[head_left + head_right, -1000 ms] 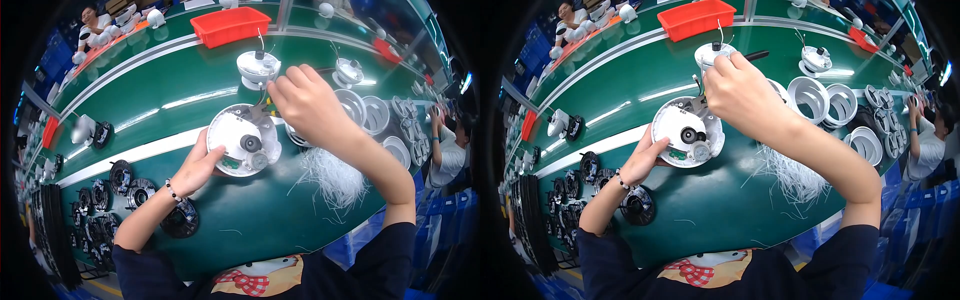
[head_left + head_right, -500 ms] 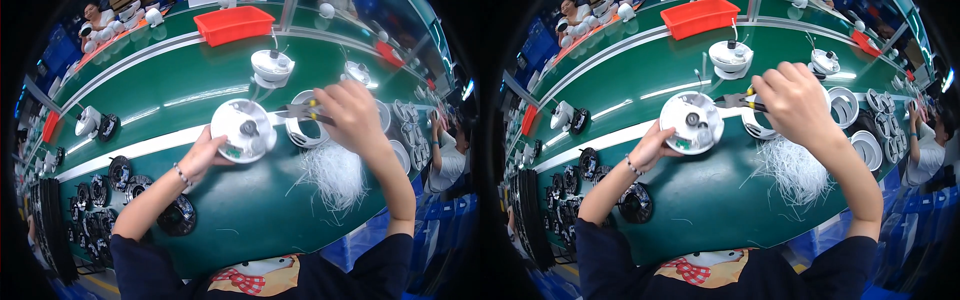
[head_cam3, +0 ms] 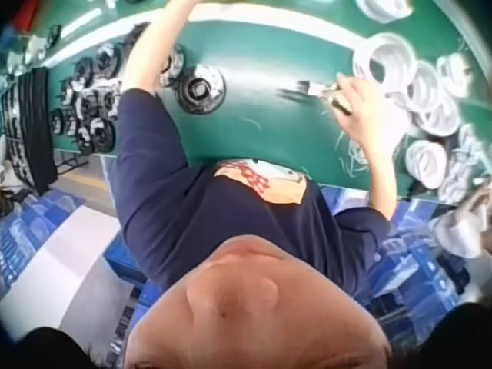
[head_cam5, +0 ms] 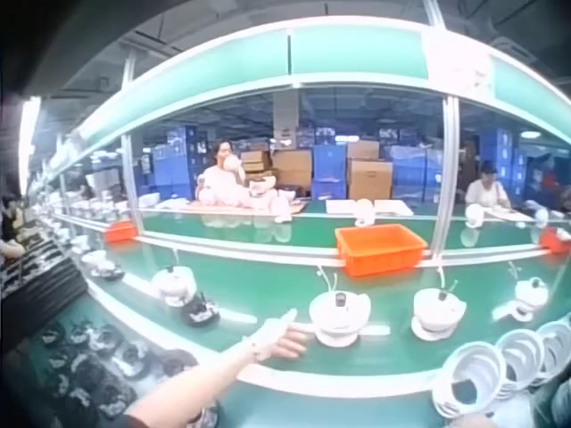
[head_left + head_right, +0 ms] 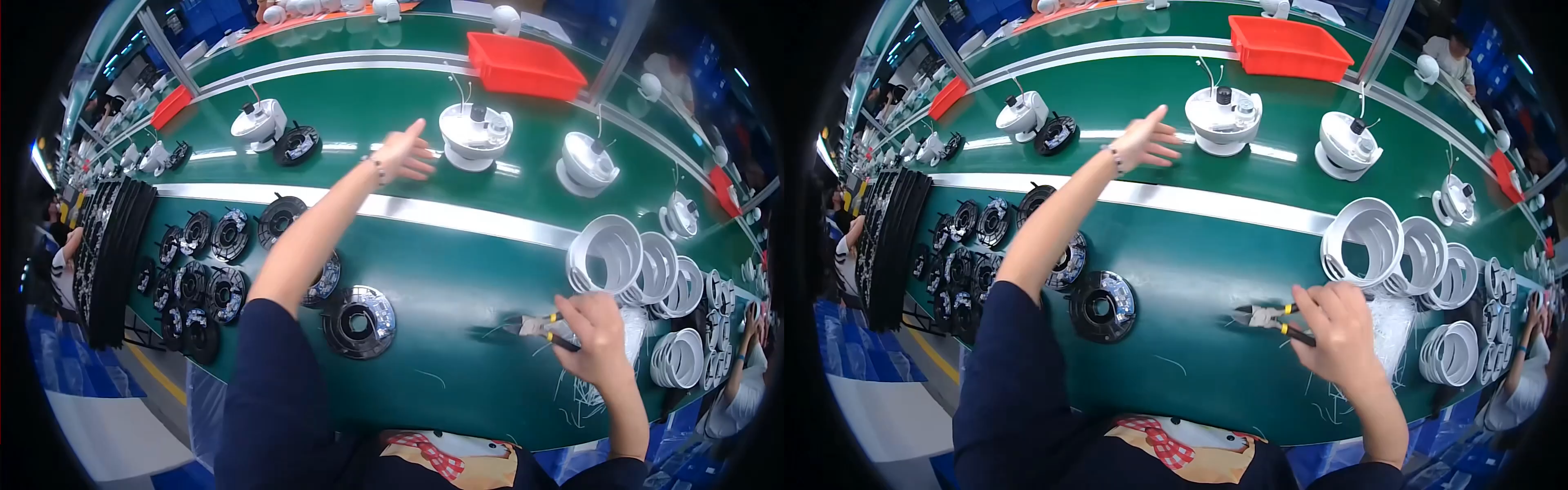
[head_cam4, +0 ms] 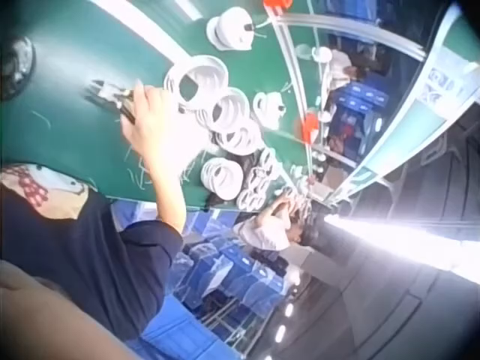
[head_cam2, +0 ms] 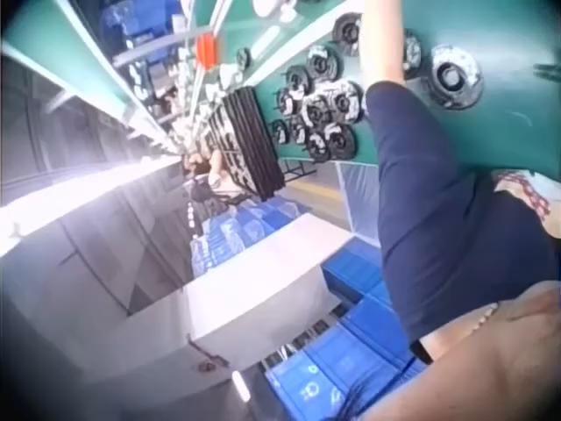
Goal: Assembling security camera modules by cutting wires and fitting components into plastic housings on an assembly line.
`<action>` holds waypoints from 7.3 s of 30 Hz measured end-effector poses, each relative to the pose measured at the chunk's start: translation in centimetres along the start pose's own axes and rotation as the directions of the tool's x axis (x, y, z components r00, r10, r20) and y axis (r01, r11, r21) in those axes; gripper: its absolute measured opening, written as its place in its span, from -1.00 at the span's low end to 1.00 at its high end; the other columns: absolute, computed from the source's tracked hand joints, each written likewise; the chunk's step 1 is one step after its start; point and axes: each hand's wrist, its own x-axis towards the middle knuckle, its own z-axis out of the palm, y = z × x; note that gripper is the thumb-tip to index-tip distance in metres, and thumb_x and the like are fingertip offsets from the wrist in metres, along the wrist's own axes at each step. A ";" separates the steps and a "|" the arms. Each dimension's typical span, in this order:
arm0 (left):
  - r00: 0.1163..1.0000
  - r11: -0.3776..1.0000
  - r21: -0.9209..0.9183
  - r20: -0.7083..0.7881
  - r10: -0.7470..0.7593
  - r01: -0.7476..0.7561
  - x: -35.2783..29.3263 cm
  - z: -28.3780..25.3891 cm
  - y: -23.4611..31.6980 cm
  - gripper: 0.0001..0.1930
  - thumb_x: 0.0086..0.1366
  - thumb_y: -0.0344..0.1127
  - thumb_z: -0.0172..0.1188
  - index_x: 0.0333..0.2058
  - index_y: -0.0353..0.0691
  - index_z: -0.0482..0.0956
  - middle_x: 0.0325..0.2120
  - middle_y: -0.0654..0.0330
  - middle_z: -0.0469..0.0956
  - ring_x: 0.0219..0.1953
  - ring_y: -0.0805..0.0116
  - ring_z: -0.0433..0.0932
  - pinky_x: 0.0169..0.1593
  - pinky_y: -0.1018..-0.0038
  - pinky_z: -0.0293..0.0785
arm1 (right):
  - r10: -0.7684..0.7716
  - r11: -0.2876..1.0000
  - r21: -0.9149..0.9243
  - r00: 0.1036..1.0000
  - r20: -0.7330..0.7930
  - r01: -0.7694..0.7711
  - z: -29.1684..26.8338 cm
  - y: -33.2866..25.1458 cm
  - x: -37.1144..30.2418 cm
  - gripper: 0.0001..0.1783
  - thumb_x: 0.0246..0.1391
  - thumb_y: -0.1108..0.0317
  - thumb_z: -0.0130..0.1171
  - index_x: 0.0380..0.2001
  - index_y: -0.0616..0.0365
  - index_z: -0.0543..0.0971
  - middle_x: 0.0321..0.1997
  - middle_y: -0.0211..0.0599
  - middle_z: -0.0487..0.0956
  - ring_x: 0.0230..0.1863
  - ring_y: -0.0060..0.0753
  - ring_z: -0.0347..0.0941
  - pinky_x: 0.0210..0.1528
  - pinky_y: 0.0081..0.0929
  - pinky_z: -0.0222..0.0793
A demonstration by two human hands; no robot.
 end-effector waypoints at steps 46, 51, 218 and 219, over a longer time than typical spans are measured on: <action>0.963 0.681 -0.684 -0.149 0.223 -0.263 -24.5 4.6 -9.0 -0.53 0.08 -0.62 -0.09 0.03 -0.31 0.22 -0.02 0.04 0.32 0.05 0.18 0.32 0.10 0.27 0.28 | 0.459 0.876 0.132 0.886 0.070 -0.464 7.1 0.7 3.3 -0.35 -0.41 0.49 0.03 -0.04 0.19 0.38 -0.70 0.06 0.45 -0.60 0.08 0.41 -0.38 -0.14 0.39; 0.943 0.665 -0.670 -0.208 0.259 -0.330 -24.2 4.7 -9.1 -0.53 0.11 -0.64 -0.11 0.04 -0.31 0.18 -0.01 0.03 0.30 0.07 0.18 0.31 0.06 0.29 0.32 | 0.451 0.882 0.090 0.884 0.120 -0.462 8.4 -1.2 3.5 -0.32 -0.35 0.43 0.12 0.00 0.33 0.30 -0.70 0.04 0.45 -0.63 0.09 0.41 -0.47 -0.11 0.38; 0.900 0.519 -0.851 0.161 0.406 -0.082 -18.2 4.2 -4.4 -0.42 0.18 0.13 -0.16 -0.01 -0.22 0.33 -0.17 0.03 0.45 -0.13 0.13 0.44 0.01 0.21 0.34 | 0.276 0.308 0.951 0.954 -0.115 0.025 7.9 -6.5 11.3 0.37 -0.61 0.06 0.47 0.21 0.33 -0.17 0.19 0.13 -0.04 0.25 0.03 -0.11 0.23 -0.23 -0.10; 0.769 0.418 -0.909 0.263 0.582 -0.006 -16.9 3.0 -5.7 -0.41 0.18 0.14 -0.15 -0.01 -0.23 0.32 -0.16 0.04 0.44 -0.12 0.16 0.43 0.01 0.23 0.33 | 0.294 0.312 0.950 0.949 -0.114 0.017 8.2 -6.6 11.3 0.38 -0.61 0.06 0.48 0.21 0.34 -0.19 0.19 0.14 -0.03 0.24 0.03 -0.11 0.23 -0.24 -0.11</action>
